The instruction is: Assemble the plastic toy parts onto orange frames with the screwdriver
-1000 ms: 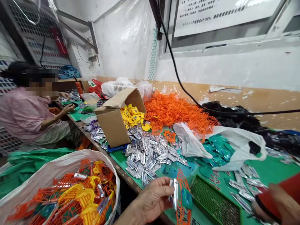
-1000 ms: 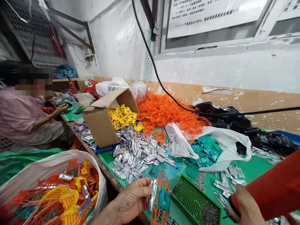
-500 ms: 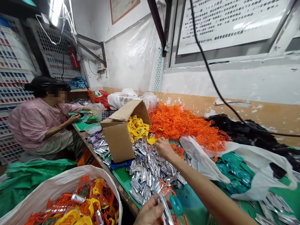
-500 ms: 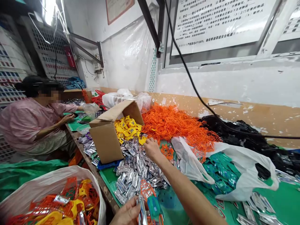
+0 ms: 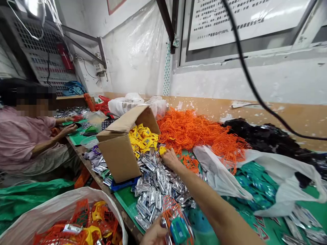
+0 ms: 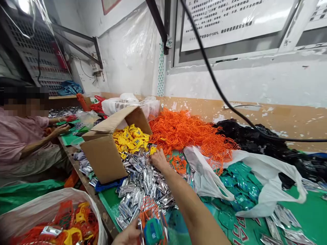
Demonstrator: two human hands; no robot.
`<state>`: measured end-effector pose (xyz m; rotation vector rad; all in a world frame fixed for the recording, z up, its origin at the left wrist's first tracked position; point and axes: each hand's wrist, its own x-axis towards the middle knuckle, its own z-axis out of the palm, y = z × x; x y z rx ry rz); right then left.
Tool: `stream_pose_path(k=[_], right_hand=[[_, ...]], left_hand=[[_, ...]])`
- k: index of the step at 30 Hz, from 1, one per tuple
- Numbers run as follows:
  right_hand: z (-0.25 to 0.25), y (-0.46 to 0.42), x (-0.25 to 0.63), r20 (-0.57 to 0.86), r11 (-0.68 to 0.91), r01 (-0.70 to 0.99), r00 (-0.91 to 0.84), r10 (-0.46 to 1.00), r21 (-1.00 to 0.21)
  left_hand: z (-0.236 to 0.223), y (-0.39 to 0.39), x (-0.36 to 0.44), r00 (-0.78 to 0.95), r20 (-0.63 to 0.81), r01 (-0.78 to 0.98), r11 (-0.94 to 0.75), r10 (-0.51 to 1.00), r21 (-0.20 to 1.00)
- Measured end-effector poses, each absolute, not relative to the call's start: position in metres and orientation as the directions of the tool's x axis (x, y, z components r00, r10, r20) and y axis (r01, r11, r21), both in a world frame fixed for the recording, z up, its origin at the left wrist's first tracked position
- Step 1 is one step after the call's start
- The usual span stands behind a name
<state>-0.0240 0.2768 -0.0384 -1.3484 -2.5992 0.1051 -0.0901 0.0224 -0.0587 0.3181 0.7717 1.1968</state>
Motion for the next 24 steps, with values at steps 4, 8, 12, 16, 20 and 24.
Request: stream_pose_path(k=[4, 8, 12, 16, 20, 24], right_hand=[[-0.024, 0.255, 0.004, 0.221, 0.486, 0.770, -0.433, 0.874, -0.413], [-0.009, 0.215, 0.049, 0.198, 0.345, 0.611, -0.296, 0.934, -0.713], [0.001, 0.153, 0.093, 0.043, 0.150, 0.386, -0.272, 0.961, -0.910], [0.007, 0.094, 0.118, -0.054, 0.015, 0.235, -0.285, 0.957, -0.972], [0.007, 0.064, 0.125, -0.043, 0.000, 0.224, -0.185, 0.982, -0.974], [0.006, 0.049, 0.126, 0.046, 0.069, 0.334, -0.076, 0.996, -0.940]], left_hand=[[-0.051, 0.034, -0.085, 0.078, -0.380, -0.696, 0.324, 0.922, 0.641], [-0.042, 0.031, -0.072, 0.048, -0.400, -0.707, 0.315, 0.915, 0.634], [-0.024, 0.013, -0.054, 0.087, -0.455, -0.744, 0.361, 0.886, 0.562], [-0.009, 0.004, -0.036, 0.133, -0.375, -0.757, 0.338, 0.917, 0.559], [-0.006, 0.000, -0.024, 0.155, -0.301, -0.729, 0.315, 0.941, 0.607], [-0.003, -0.005, -0.018, 0.136, -0.303, -0.686, 0.310, 0.943, 0.658]])
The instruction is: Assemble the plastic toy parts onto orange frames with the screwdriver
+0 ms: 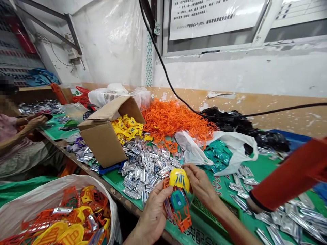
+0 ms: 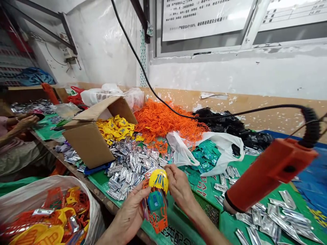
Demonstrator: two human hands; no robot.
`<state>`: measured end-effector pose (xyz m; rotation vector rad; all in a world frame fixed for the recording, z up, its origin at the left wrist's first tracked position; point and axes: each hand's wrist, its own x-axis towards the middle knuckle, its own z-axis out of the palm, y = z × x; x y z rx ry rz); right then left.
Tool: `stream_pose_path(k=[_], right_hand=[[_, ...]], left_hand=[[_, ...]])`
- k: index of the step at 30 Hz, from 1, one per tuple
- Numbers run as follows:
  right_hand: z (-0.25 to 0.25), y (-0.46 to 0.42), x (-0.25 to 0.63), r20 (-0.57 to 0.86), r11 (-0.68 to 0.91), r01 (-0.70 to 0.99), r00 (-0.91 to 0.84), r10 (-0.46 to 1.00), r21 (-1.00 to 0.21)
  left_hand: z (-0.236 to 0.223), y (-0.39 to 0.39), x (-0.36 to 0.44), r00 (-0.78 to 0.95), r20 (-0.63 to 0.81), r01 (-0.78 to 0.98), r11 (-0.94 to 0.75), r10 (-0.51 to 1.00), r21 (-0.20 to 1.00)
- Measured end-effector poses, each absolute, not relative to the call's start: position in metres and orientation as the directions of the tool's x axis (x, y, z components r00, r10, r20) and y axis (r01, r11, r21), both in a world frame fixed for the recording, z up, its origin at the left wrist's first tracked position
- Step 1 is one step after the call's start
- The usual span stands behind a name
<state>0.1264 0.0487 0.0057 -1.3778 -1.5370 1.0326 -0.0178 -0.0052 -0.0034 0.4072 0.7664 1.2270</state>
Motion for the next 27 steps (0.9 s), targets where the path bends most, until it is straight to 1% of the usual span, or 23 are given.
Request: stream_pose_path(k=[4, 8, 14, 16, 18, 20, 21, 23, 25, 27], right_hand=[[0.008, 0.035, 0.121, 0.152, 0.174, 0.476, -0.084, 0.985, -0.862], [0.008, 0.028, 0.114, 0.208, 0.237, 0.578, -0.118, 0.971, -0.781], [0.017, 0.014, 0.108, 0.198, 0.247, 0.656, -0.149, 0.969, -0.713], [0.024, 0.007, 0.108, 0.183, 0.225, 0.677, -0.134, 0.974, -0.701], [0.030, 0.000, 0.110, 0.140, 0.210, 0.657, -0.158, 0.977, -0.724], [0.031, -0.004, 0.116, 0.084, 0.173, 0.563, -0.180, 0.980, -0.808], [0.029, -0.006, 0.120, 0.060, 0.137, 0.478, -0.173, 0.983, -0.867], [0.020, -0.009, 0.130, 0.013, 0.041, 0.229, -0.121, 0.993, -0.972], [0.007, -0.014, 0.140, -0.041, -0.045, -0.057, -0.073, 0.996, -0.997], [-0.005, -0.020, 0.149, -0.070, -0.077, -0.287, -0.036, 0.997, -0.955]], left_hand=[[-0.001, -0.010, -0.014, 0.133, -0.270, -0.642, 0.291, 0.954, 0.710], [0.002, -0.012, -0.012, 0.143, -0.200, -0.578, 0.246, 0.969, 0.778], [0.001, -0.011, -0.010, 0.080, -0.088, -0.413, 0.113, 0.993, 0.904], [0.001, -0.011, -0.009, 0.087, -0.094, -0.392, 0.121, 0.992, 0.912], [0.002, -0.012, -0.009, 0.110, -0.108, -0.395, 0.143, 0.988, 0.908], [0.004, -0.014, -0.010, 0.141, -0.096, -0.389, 0.144, 0.985, 0.910], [0.005, -0.016, -0.011, 0.159, -0.089, -0.378, 0.144, 0.983, 0.915], [0.006, -0.019, -0.014, 0.214, -0.077, -0.343, 0.149, 0.974, 0.927], [0.007, -0.022, -0.016, 0.286, -0.061, -0.297, 0.148, 0.956, 0.943], [0.007, -0.023, -0.018, 0.333, -0.026, -0.238, 0.110, 0.942, 0.965]])
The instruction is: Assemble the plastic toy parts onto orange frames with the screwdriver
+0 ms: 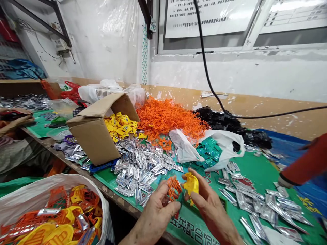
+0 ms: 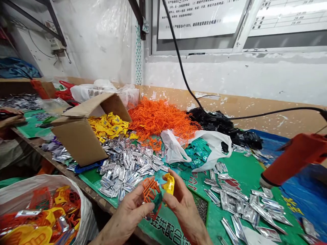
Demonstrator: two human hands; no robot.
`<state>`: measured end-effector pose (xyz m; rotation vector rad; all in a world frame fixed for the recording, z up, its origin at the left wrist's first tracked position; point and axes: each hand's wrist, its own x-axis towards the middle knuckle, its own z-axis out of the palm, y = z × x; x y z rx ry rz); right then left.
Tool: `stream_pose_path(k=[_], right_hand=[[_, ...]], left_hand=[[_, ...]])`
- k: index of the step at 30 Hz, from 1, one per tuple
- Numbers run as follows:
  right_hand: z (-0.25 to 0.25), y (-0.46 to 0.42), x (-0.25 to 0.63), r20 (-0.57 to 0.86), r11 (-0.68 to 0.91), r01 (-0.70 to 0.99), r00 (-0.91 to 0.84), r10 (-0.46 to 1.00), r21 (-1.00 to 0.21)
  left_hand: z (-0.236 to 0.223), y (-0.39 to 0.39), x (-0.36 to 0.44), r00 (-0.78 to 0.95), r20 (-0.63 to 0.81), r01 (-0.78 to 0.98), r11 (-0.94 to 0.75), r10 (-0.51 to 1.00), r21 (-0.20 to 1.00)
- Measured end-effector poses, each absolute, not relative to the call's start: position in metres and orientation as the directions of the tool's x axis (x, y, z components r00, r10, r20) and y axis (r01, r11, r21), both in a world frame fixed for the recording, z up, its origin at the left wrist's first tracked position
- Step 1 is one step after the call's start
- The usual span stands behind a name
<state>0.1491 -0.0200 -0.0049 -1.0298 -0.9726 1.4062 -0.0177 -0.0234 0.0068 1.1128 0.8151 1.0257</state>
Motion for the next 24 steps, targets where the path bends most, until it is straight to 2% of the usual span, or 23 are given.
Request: stream_pose_path(k=[3, 5, 8, 10, 12, 14, 20, 24], right_hand=[[-0.017, -0.031, 0.156, -0.053, -0.034, -0.488, 0.026, 0.998, -0.872], [-0.022, -0.037, 0.156, -0.039, 0.001, -0.546, 0.062, 0.997, -0.838], [-0.027, -0.041, 0.154, -0.011, 0.048, -0.567, 0.101, 0.995, -0.823], [-0.029, -0.043, 0.153, 0.020, 0.076, -0.567, 0.105, 0.994, -0.820], [-0.030, -0.044, 0.153, 0.052, 0.100, -0.562, 0.101, 0.994, -0.821], [-0.030, -0.047, 0.153, 0.069, 0.110, -0.559, 0.094, 0.993, -0.822], [-0.027, -0.051, 0.150, 0.057, 0.108, -0.553, 0.110, 0.992, -0.826], [-0.026, -0.050, 0.149, 0.052, 0.096, -0.561, 0.095, 0.994, -0.822]], left_hand=[[0.005, -0.023, -0.016, 0.311, 0.137, -0.064, -0.123, 0.940, 0.990], [0.002, -0.021, -0.012, 0.291, 0.348, 0.084, -0.386, 0.891, 0.919], [-0.002, -0.020, -0.005, 0.365, 0.631, 0.242, -0.724, 0.685, 0.646], [-0.004, -0.021, -0.001, 0.446, 0.699, 0.319, -0.829, 0.559, 0.459], [-0.006, -0.023, 0.003, 0.508, 0.700, 0.383, -0.859, 0.502, 0.339], [-0.007, -0.025, 0.005, 0.545, 0.682, 0.423, -0.862, 0.488, 0.279], [-0.011, -0.028, 0.007, 0.566, 0.675, 0.479, -0.855, 0.474, 0.198], [-0.013, -0.028, 0.008, 0.584, 0.648, 0.488, -0.850, 0.488, 0.200]])
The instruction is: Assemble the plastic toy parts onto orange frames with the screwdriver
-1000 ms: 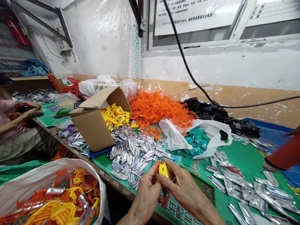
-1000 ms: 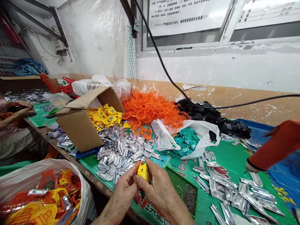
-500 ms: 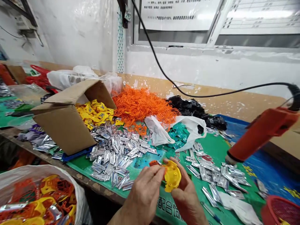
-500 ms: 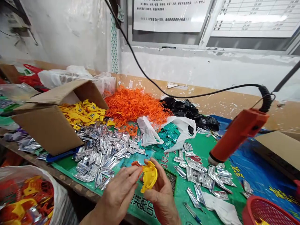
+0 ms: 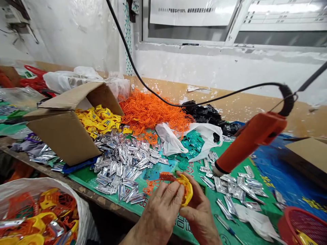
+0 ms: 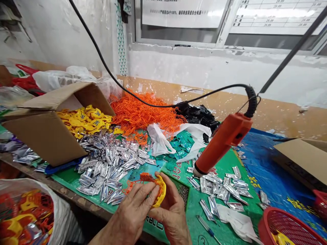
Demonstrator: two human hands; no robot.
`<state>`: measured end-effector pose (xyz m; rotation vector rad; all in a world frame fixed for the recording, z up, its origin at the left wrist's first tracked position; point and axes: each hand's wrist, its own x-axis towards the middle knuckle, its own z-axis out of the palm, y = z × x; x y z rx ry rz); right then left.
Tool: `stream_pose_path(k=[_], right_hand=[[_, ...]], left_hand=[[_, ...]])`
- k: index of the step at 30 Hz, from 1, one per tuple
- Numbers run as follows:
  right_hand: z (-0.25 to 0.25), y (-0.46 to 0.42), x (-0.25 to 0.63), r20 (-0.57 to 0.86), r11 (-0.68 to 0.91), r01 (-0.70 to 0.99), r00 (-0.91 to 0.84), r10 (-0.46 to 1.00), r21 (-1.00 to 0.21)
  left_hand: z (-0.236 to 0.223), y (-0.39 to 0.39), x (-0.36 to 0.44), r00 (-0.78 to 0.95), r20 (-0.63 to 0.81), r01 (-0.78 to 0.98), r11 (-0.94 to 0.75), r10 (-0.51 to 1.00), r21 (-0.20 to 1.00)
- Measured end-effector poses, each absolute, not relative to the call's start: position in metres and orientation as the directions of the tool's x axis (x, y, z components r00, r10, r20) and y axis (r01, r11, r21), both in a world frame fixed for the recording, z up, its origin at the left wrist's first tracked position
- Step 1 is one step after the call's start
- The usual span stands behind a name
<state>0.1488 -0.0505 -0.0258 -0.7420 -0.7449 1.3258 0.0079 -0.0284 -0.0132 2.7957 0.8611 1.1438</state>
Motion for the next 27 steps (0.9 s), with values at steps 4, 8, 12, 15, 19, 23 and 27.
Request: stream_pose_path(k=[4, 8, 12, 15, 19, 23, 27], right_hand=[[-0.027, -0.051, 0.150, 0.034, 0.082, -0.554, 0.097, 0.995, -0.828], [-0.030, -0.052, 0.151, 0.003, 0.071, -0.527, 0.130, 0.991, -0.847], [-0.031, -0.053, 0.149, 0.006, 0.076, -0.505, 0.138, 0.990, -0.860], [-0.029, -0.053, 0.148, 0.018, 0.083, -0.494, 0.135, 0.991, -0.865], [-0.026, -0.055, 0.148, 0.025, 0.083, -0.489, 0.123, 0.992, -0.868], [-0.025, -0.056, 0.147, 0.011, 0.076, -0.482, 0.136, 0.991, -0.873], [-0.026, -0.057, 0.147, 0.017, 0.083, -0.481, 0.140, 0.990, -0.873]], left_hand=[[-0.012, -0.029, 0.008, 0.582, 0.647, 0.501, -0.844, 0.493, 0.191], [-0.012, -0.031, 0.007, 0.588, 0.632, 0.514, -0.837, 0.505, 0.190], [-0.011, -0.034, 0.005, 0.611, 0.628, 0.512, -0.846, 0.481, 0.149], [-0.008, -0.035, 0.006, 0.612, 0.645, 0.539, -0.838, 0.459, 0.086], [-0.002, -0.033, 0.008, 0.597, 0.666, 0.578, -0.816, 0.448, 0.031], [0.001, -0.033, 0.009, 0.573, 0.692, 0.588, -0.808, 0.440, 0.026], [-0.001, -0.035, 0.009, 0.561, 0.688, 0.603, -0.796, 0.461, 0.042]])
